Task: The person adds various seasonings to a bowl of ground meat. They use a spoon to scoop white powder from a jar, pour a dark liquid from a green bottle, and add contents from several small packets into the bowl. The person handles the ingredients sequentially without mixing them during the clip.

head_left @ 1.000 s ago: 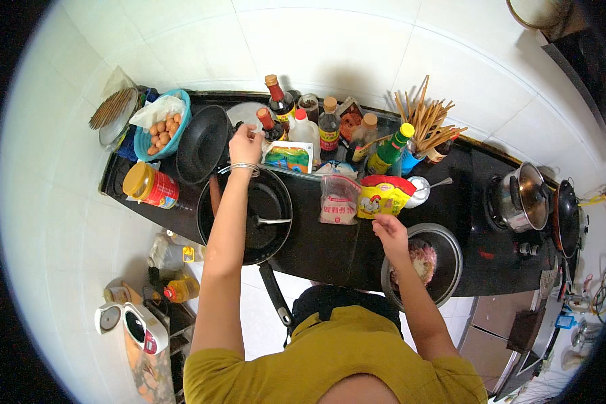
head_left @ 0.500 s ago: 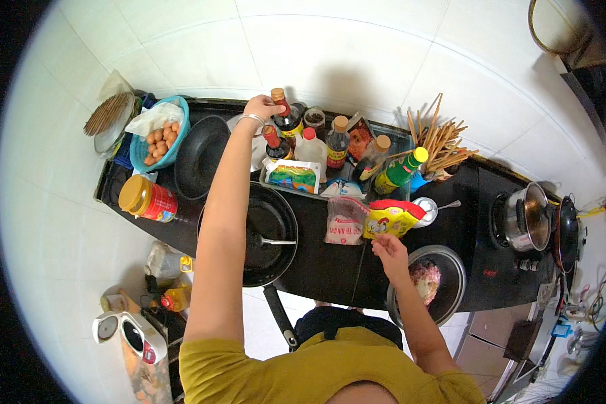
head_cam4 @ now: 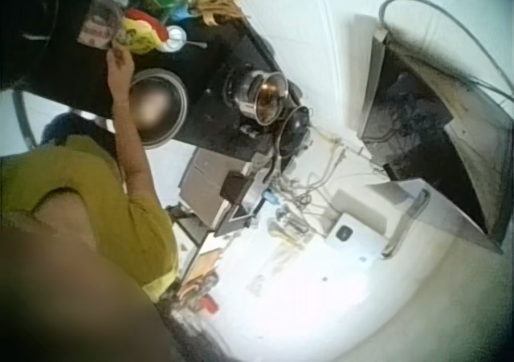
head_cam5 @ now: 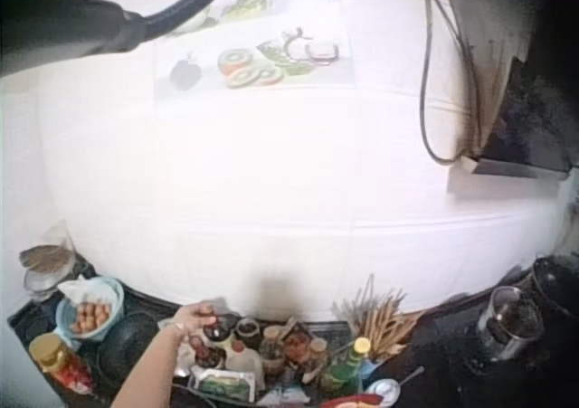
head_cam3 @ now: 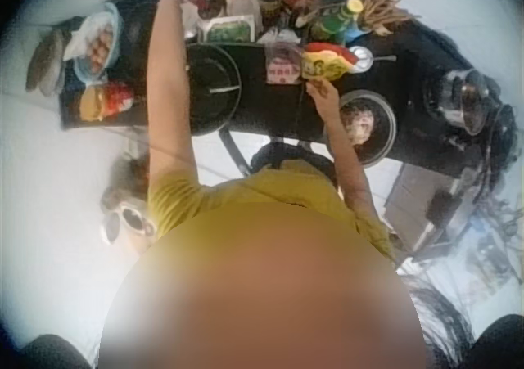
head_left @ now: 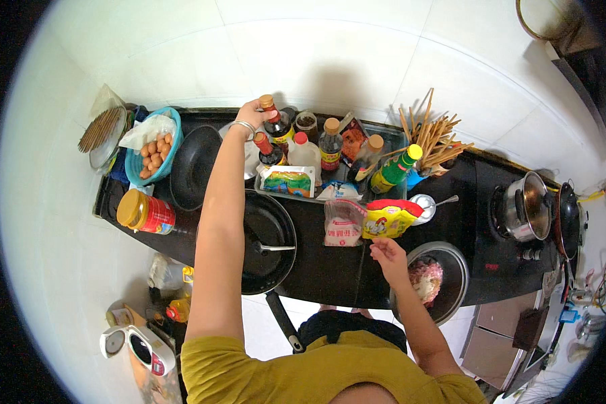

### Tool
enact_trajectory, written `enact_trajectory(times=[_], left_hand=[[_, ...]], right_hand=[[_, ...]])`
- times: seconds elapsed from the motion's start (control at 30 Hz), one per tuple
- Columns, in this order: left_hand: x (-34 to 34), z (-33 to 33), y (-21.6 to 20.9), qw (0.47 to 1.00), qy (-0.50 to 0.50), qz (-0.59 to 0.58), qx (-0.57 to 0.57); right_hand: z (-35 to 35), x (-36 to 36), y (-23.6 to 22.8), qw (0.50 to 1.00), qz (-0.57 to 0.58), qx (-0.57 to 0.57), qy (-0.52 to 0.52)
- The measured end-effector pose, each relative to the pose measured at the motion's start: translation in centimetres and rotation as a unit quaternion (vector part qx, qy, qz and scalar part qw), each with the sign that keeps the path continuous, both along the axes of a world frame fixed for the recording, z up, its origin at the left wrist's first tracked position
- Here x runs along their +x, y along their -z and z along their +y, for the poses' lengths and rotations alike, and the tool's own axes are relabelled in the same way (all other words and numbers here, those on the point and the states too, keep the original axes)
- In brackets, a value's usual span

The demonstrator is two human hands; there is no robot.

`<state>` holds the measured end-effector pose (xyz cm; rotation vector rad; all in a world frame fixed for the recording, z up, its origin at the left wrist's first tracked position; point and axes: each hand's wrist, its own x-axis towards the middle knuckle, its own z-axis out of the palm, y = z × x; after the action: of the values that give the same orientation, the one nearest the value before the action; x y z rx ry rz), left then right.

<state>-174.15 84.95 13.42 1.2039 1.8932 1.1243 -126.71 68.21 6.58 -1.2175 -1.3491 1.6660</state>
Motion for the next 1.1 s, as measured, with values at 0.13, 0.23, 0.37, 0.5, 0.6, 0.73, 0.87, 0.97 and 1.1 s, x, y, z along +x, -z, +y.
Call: enact_trajectory(times=[0.13,0.23,0.37,0.5,0.6,0.73,0.87,0.97,1.1], left_hand=[[-0.3,-0.2,-0.4,0.999,-0.032,0.0,0.02],[-0.6,-0.4,-2.5,0.993,-0.028,-0.041,0.107],[1.0,-1.1,-8.9,0.989,-0.026,0.008,0.147],[3.0,-2.9,-16.1,0.972,-0.053,0.053,0.223],[3.3,-4.2,-20.3,0.954,-0.041,0.077,0.285],[6.3,-6.7,-25.7,0.933,0.013,0.078,0.35],[10.1,-9.7,-29.0,0.909,0.11,0.013,0.401],[12.3,-12.0,-29.7,0.9,0.209,-0.085,0.372],[18.7,-14.9,-29.1,0.851,0.345,-0.148,0.368]], right_hand=[[0.0,0.5,-1.0,1.0,-0.018,0.002,-0.002],[-0.3,1.1,-0.6,1.0,-0.007,0.007,-0.001],[-0.7,1.4,-0.6,1.0,0.008,-0.004,0.005],[-1.2,1.3,-1.2,1.0,0.03,-0.003,0.0],[-1.5,1.2,-1.5,0.999,0.046,0.0,0.002],[-1.9,1.5,-1.3,0.997,0.066,0.034,0.0],[-2.7,1.5,-2.0,0.996,0.075,0.057,-0.002],[-3.3,1.5,-3.6,0.992,0.091,0.082,-0.015],[-4.1,2.9,-8.2,0.987,0.105,0.107,-0.05]])
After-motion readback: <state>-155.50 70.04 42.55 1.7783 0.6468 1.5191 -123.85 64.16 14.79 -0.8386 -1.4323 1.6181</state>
